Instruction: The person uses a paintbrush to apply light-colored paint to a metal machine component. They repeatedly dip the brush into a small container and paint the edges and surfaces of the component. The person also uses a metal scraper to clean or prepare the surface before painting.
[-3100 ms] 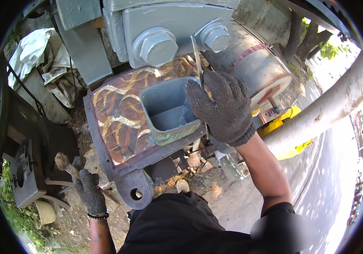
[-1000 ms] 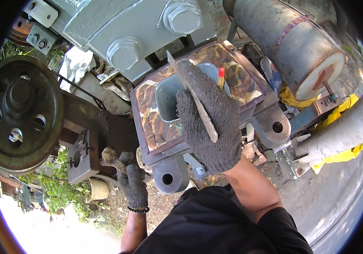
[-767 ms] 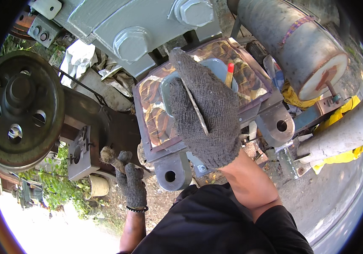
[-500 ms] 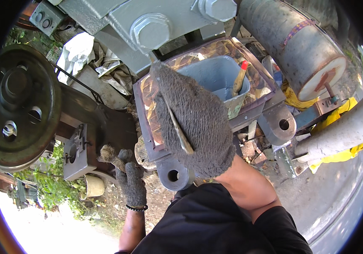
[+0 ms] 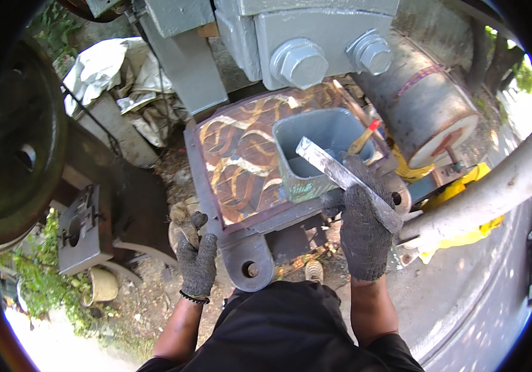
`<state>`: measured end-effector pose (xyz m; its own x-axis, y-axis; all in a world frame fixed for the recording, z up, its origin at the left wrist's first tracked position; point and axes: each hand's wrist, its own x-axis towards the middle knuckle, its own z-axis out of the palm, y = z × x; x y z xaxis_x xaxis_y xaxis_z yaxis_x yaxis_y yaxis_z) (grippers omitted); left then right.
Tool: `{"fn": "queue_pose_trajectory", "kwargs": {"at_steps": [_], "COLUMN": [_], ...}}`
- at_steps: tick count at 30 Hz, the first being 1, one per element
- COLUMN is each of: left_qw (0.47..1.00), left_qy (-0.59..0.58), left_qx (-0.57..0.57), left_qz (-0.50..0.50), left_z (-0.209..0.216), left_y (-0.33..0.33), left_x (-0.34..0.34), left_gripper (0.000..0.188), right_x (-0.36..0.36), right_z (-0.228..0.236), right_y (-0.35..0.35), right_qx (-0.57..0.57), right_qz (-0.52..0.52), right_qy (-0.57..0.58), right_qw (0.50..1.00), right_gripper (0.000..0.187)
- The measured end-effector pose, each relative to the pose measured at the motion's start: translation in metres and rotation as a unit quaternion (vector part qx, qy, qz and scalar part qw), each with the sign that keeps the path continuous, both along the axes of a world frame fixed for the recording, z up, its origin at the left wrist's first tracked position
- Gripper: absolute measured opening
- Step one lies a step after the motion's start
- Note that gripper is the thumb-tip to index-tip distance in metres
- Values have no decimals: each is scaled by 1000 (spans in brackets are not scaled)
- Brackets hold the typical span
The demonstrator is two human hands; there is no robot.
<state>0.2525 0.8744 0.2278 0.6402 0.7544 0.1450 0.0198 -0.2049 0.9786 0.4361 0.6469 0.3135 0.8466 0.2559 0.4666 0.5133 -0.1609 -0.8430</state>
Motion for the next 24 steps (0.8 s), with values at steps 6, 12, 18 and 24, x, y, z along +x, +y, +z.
{"fn": "queue_pose_trajectory", "kwargs": {"at_steps": [6,12,18,24], "left_qw": [943,961,978,985], "left_qy": [-157,-118,-67,-45], "left_qx": [-188,-73,163,144], "left_qz": [-224,-239,-116,-80], "left_z": [9,10,12,-3], "left_y": [-16,-37,-50,-55], "left_x": [72,145,166,170], "left_gripper": [74,94,96,92], "right_x": [-6,-1,8,19], "right_z": [19,62,69,63], "right_y": [-24,-30,-34,-55], "right_qx": [-122,-354,-521,-502], "right_qz": [-38,44,75,128], "right_qy": [-84,-230,-313,-367], "right_qw": [988,905,791,773], "right_gripper": [25,38,47,48]}}
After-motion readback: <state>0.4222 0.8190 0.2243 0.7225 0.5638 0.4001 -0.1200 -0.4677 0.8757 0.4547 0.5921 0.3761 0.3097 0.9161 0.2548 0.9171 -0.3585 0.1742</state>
